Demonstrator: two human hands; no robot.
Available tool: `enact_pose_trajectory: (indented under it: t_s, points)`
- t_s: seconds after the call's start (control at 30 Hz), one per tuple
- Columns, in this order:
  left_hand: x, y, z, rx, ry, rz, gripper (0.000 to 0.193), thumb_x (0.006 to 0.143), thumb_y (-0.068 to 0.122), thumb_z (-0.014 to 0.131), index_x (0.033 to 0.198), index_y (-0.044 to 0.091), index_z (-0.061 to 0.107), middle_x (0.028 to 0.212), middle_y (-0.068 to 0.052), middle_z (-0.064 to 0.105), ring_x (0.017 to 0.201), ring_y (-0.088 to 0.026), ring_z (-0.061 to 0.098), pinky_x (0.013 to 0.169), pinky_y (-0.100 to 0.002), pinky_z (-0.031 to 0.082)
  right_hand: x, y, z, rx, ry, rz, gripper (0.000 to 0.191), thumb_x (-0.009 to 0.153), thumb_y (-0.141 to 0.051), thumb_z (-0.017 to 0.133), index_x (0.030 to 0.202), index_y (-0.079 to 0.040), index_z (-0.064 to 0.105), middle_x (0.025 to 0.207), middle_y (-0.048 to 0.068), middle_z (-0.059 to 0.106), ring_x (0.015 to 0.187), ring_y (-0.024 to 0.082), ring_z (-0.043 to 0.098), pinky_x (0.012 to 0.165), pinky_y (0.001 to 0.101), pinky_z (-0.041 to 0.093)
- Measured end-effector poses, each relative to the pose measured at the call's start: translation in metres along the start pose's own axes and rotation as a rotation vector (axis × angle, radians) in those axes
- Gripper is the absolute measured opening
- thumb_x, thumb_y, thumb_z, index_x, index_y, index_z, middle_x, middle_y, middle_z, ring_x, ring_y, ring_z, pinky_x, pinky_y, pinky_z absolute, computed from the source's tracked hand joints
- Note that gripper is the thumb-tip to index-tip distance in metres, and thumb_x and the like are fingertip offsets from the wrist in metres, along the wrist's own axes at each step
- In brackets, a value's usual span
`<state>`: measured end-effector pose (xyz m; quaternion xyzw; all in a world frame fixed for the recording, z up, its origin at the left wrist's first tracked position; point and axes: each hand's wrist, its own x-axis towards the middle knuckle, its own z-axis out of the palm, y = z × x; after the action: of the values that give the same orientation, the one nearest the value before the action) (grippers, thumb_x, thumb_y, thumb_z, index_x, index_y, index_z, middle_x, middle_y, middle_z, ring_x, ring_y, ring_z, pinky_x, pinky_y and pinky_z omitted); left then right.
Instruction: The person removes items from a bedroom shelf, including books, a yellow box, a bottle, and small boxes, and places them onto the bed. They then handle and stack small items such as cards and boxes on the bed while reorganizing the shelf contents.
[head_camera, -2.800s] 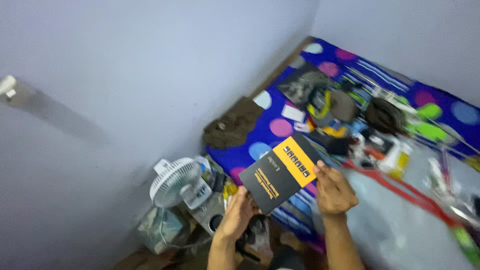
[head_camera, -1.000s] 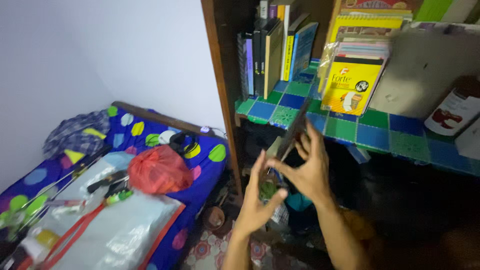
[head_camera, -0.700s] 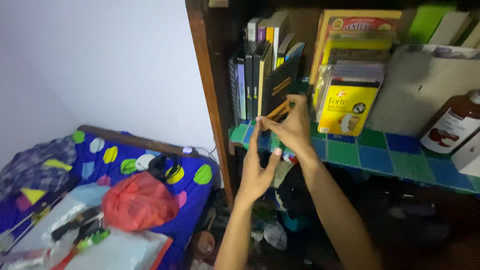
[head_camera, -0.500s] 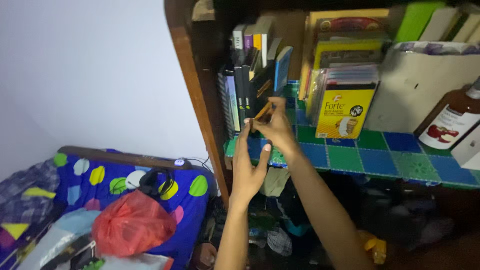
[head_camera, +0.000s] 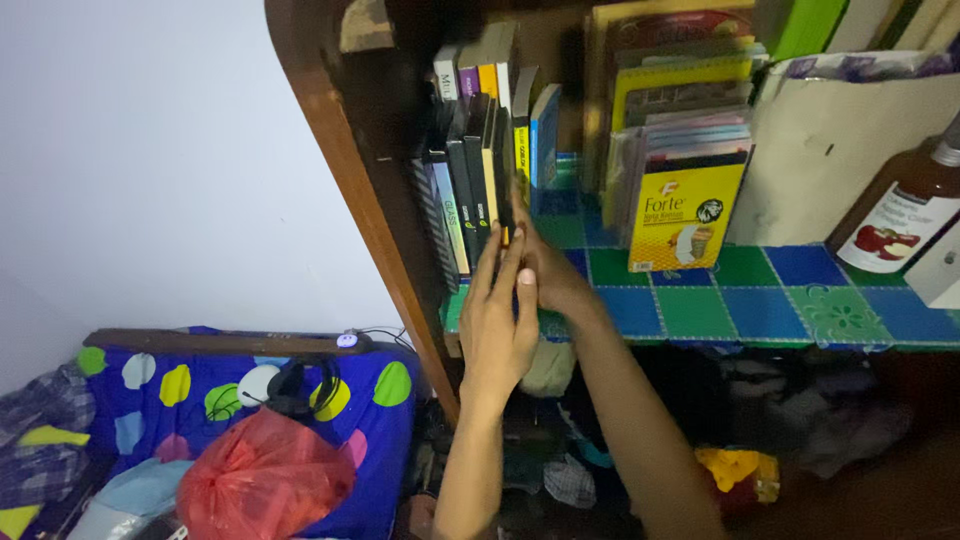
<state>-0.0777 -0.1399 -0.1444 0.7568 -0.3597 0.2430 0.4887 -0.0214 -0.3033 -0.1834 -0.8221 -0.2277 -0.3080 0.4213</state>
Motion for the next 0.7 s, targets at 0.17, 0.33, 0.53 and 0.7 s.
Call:
enact_pose_trajectory:
  t_s: [0.17, 0.33, 0.53, 0.7]
  points:
    - [0.006, -0.002, -0.002, -0.043, -0.011, -0.035, 0.051, 0.110, 0.038, 0.034, 0.144, 0.010, 0.061, 0.155, -0.018, 0.052, 0.138, -0.039, 0.055, 0.112, -0.047, 0.045, -0.004, 0.019, 0.006, -0.101, -0.097, 0.003, 0.125, 0.091, -0.049, 0.075, 0.158, 0.000, -0.019, 0.171, 0.028, -0.006, 0.158, 0.041, 0.011, 0.125, 0.0482, 0.020]
    - [-0.005, 0.003, -0.011, -0.061, -0.002, -0.069, 0.055, 0.111, 0.041, 0.031, 0.142, 0.006, 0.061, 0.155, -0.018, 0.053, 0.141, -0.039, 0.054, 0.115, -0.045, 0.044, -0.011, -0.010, 0.004, -0.095, 0.007, 0.109, 0.117, 0.099, -0.042, 0.070, 0.161, 0.000, -0.020, 0.171, 0.035, -0.004, 0.160, 0.046, 0.008, 0.128, 0.0508, 0.020]
    - [-0.059, 0.020, -0.028, -0.434, -0.100, -0.070, 0.065, 0.115, 0.045, 0.027, 0.145, -0.005, 0.055, 0.158, -0.024, 0.051, 0.152, -0.038, 0.047, 0.126, -0.046, 0.032, -0.046, -0.077, 0.004, -0.256, 0.208, 0.201, 0.075, 0.106, -0.025, 0.049, 0.167, -0.004, 0.010, 0.172, 0.027, 0.022, 0.159, 0.042, 0.027, 0.127, 0.0481, 0.027]
    - [-0.118, 0.025, -0.012, -0.531, -0.070, -0.101, 0.079, 0.113, 0.055, 0.017, 0.162, -0.006, 0.026, 0.174, -0.023, 0.023, 0.164, -0.036, 0.021, 0.132, -0.045, 0.015, -0.093, -0.126, 0.045, 0.255, 0.332, 0.286, 0.061, 0.111, -0.037, 0.043, 0.160, -0.002, 0.038, 0.171, 0.020, 0.040, 0.158, 0.036, 0.040, 0.130, 0.0457, 0.032]
